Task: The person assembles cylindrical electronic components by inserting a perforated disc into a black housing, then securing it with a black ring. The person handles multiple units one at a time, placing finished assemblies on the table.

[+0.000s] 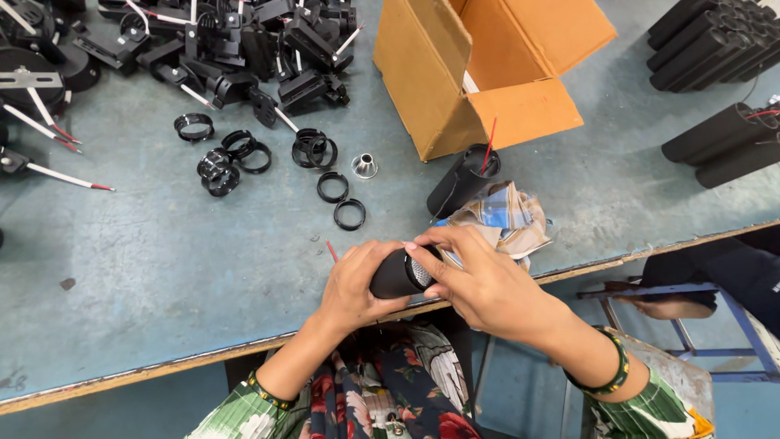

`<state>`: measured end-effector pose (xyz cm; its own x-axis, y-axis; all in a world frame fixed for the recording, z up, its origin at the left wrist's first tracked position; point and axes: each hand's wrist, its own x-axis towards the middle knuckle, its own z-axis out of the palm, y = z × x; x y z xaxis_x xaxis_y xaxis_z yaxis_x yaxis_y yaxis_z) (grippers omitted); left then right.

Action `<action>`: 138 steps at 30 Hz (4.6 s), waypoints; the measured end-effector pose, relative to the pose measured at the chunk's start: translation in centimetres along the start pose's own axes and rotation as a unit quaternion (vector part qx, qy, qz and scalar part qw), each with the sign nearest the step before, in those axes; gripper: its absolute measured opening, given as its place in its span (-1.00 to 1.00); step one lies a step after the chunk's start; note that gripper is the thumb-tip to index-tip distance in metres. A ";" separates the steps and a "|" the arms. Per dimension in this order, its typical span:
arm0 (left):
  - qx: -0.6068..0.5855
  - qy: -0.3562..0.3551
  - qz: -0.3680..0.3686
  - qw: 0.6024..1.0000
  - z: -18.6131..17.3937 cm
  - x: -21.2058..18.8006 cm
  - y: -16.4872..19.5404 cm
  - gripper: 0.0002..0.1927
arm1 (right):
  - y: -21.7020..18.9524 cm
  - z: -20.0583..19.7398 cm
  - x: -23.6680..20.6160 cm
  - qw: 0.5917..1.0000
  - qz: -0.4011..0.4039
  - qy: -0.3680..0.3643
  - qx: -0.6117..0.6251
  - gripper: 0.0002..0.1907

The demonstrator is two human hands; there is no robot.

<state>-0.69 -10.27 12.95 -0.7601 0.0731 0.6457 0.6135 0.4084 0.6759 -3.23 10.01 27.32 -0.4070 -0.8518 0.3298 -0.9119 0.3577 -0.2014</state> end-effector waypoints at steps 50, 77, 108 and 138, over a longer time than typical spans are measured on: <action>0.426 0.071 -0.178 0.884 -20.6 0.0 -7.3 -0.59 | 0.1 10.0 4.1 0.955 -0.020 0.289 0.063 -0.60; 0.207 0.011 -0.104 0.973 -15.3 3.6 4.0 -0.63 | -0.1 10.3 2.9 0.950 -0.014 0.277 0.143 -0.34; -0.330 -0.030 -0.298 0.895 -5.6 1.0 2.2 -0.54 | 0.1 14.3 0.2 0.914 0.042 0.335 0.226 -0.39; -0.053 -0.186 -0.249 0.949 -8.7 5.4 3.7 -0.60 | -0.9 12.1 3.4 0.959 0.201 -0.038 0.195 -0.34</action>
<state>-0.66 -16.28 21.97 -0.9724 0.2192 0.0801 0.1615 0.3843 0.9090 -3.11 2.18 17.50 -0.7030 -0.7058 0.0873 -0.5864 0.5058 -0.6327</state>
